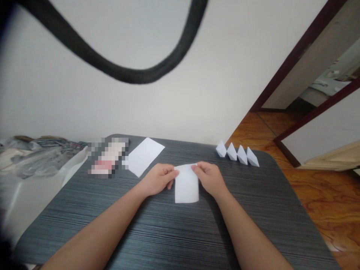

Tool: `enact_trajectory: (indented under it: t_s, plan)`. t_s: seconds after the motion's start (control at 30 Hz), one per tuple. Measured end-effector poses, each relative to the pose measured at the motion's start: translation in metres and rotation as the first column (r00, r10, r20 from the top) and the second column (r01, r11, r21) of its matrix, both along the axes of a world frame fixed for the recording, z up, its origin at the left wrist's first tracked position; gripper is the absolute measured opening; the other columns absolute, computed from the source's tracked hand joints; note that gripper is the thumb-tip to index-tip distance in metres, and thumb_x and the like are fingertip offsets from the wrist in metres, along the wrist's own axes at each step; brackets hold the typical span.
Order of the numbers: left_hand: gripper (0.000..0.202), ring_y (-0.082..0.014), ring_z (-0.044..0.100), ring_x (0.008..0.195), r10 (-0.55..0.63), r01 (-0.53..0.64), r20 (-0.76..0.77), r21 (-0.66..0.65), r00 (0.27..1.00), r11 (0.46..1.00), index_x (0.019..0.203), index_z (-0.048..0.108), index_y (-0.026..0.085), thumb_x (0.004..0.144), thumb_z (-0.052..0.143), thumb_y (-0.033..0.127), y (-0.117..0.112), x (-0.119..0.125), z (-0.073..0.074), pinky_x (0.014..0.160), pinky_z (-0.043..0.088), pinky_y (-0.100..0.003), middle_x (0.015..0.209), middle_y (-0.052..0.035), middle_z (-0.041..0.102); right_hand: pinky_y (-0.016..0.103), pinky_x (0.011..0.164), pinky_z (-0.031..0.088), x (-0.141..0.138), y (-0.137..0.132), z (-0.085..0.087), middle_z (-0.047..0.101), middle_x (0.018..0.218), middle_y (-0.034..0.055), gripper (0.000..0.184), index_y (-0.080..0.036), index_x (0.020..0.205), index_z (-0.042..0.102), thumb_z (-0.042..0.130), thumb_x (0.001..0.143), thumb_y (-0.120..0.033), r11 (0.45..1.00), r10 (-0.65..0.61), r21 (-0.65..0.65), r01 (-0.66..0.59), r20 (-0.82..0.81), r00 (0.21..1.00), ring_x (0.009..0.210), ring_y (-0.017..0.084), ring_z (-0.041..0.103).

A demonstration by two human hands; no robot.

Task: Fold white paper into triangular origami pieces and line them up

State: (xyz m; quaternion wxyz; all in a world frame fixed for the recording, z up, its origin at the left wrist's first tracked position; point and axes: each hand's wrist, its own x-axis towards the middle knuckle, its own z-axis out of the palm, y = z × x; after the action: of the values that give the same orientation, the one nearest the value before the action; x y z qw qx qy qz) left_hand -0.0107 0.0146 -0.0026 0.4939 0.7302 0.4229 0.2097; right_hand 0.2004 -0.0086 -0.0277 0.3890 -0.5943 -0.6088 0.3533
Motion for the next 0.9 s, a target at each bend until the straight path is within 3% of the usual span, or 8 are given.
enact_trajectory:
  t_s: [0.23,0.53,0.9]
  plan:
    - [0.041,-0.0091,0.045,0.046,-0.004,0.004,0.017,-0.004,1.0,1.0,0.056,0.048,0.016,0.088,0.037,0.04,-0.0001,-0.0006,-0.001,0.052,0.035,-0.021,0.047,0.0024,0.053,0.026,0.057,0.041,-0.0012,0.0007,0.0025,0.063,0.067,0.0026,0.035,-0.015,0.074,0.067,0.046,0.087,-0.04,0.999,-0.006,0.04,0.005,0.03,1.0,0.062,0.017,0.056]
    - [0.041,-0.0104,0.047,0.049,0.14,-0.144,0.057,0.082,0.989,0.986,0.058,0.048,0.017,0.089,0.036,0.041,0.0026,0.0003,-0.0066,0.056,0.036,-0.023,0.049,0.0022,0.053,0.024,0.051,0.042,-0.0006,-0.0012,0.0011,0.06,0.058,0.0,0.031,-0.017,0.072,0.063,0.05,0.084,-0.041,0.981,0.147,-0.111,-0.158,-0.099,0.984,0.051,0.014,0.053]
    - [0.036,-0.0098,0.047,0.048,0.152,-0.155,0.082,0.041,0.985,0.987,0.064,0.049,0.017,0.088,0.039,0.041,0.0029,0.0016,-0.0073,0.053,0.035,-0.022,0.05,0.0025,0.054,0.024,0.051,0.039,-0.001,-0.0016,0.0019,0.059,0.058,-0.0001,0.033,-0.017,0.07,0.061,0.047,0.087,-0.041,0.987,0.124,-0.089,-0.131,-0.072,0.99,0.051,0.014,0.052]
